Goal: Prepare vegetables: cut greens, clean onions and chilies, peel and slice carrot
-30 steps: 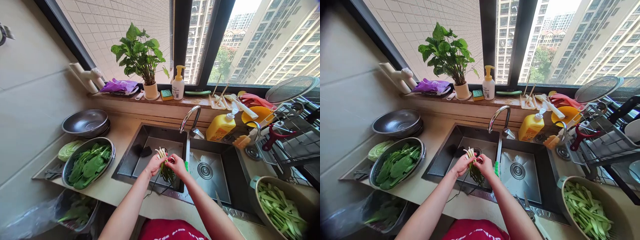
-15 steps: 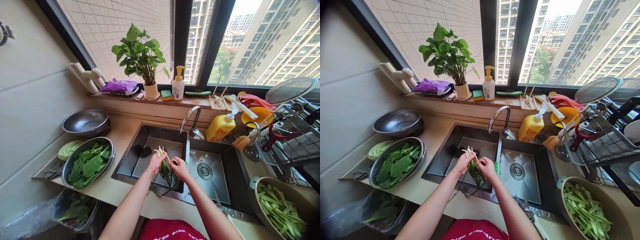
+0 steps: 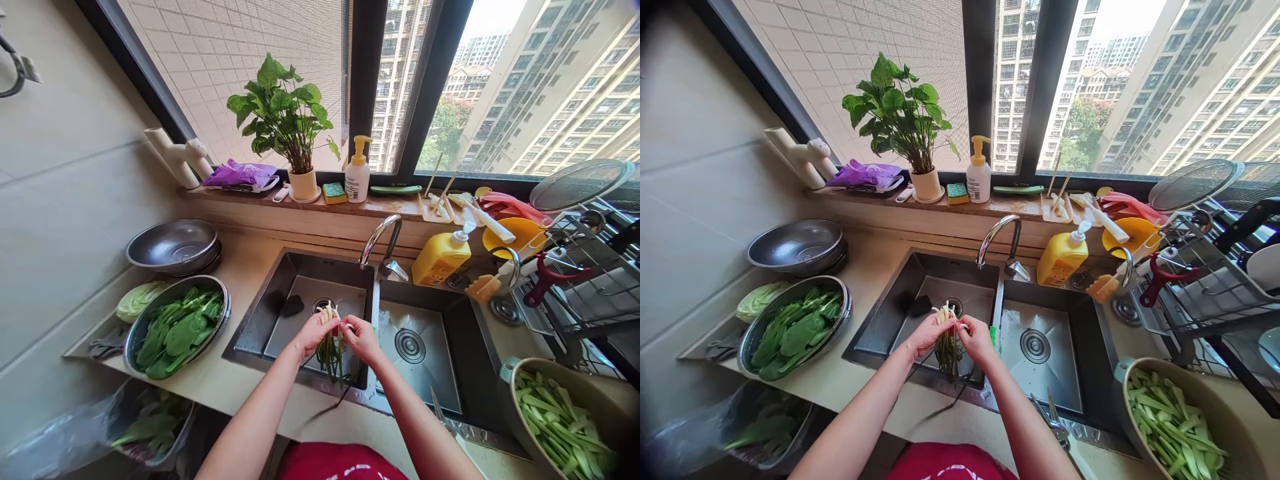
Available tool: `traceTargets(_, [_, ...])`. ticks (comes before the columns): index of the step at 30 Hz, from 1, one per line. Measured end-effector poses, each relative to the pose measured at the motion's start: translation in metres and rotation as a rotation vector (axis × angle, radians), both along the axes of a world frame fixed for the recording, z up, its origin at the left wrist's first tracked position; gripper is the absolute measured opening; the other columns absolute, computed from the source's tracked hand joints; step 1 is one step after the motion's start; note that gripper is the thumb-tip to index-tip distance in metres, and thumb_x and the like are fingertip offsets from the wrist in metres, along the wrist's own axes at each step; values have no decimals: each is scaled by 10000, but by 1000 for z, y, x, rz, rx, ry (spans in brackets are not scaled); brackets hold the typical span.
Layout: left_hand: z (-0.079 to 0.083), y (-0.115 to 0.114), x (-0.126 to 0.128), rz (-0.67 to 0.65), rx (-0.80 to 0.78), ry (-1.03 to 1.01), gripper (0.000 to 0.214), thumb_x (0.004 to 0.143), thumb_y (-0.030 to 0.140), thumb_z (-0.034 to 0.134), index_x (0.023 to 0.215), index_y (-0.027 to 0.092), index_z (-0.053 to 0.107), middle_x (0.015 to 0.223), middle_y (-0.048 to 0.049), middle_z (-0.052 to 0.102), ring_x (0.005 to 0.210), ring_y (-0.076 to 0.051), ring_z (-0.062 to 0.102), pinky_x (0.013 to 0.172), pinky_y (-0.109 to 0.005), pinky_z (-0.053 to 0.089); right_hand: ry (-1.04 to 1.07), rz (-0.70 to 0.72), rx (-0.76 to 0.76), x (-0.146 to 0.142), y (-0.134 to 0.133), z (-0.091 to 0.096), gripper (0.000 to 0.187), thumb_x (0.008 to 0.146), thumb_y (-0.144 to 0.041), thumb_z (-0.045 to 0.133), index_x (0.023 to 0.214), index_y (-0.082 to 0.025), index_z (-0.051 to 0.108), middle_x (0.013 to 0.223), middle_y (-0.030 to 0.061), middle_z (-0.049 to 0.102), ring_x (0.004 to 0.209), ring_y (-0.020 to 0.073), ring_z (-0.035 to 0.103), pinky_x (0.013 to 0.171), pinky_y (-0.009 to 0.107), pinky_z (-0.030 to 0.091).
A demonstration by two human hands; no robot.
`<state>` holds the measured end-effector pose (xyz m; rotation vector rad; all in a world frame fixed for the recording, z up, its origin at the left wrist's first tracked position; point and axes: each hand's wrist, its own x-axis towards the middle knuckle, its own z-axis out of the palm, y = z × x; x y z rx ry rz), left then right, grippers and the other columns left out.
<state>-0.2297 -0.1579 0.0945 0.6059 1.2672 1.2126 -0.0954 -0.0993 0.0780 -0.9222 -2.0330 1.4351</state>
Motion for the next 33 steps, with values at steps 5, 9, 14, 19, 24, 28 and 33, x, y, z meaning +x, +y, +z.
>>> traceTargets(5, [-5,-3,5,-45,40,-70,400,583,366,762,863,119,620,760,-18,618,667,-104,539,663,-222,388,-18,-137,2,-2,2,1,229,751,-334,446,578,-185,468,506,-56,386,494,86,328,467,198,250])
traceTargets(9, [-4,-3,3,-32,8,-31,429,523,294,799,874,130,615,753,7,606,656,-92,525,651,-213,379,19,-243,-7,-2,7,2,250,750,-382,447,583,-196,430,499,-66,340,482,84,301,456,201,234])
traceTargets(14, [1,-2,1,22,-42,37,390,501,293,802,786,126,594,666,31,569,606,-83,501,626,-221,375,66,-353,-45,2,18,-1,292,772,-434,446,599,-201,409,518,-68,332,491,86,302,465,205,243])
traceTargets(19, [-1,-1,0,19,-32,64,352,541,310,778,781,128,597,669,24,574,606,-86,503,627,-225,372,125,-269,-217,3,16,-4,280,760,-475,492,749,-195,488,565,-45,483,475,93,367,451,209,278])
traceTargets(24, [2,-2,-2,-82,8,74,305,589,292,751,802,124,611,699,10,584,621,-83,498,628,-217,368,92,-130,-191,-2,11,0,235,731,-420,526,700,-187,528,564,-32,529,515,107,433,491,209,323])
traceTargets(28, [11,-5,-8,-140,-6,95,295,577,285,758,774,123,610,646,22,566,577,-77,487,591,-214,360,-53,-224,3,-3,22,0,249,761,-402,457,643,-193,523,519,-38,502,494,108,416,483,212,294])
traceTargets(33, [22,-9,-33,45,18,115,300,594,315,744,788,132,607,692,3,616,618,-93,540,625,-220,402,-163,-373,68,6,37,-16,202,741,-358,454,738,-200,579,582,-16,567,533,132,480,529,228,327])
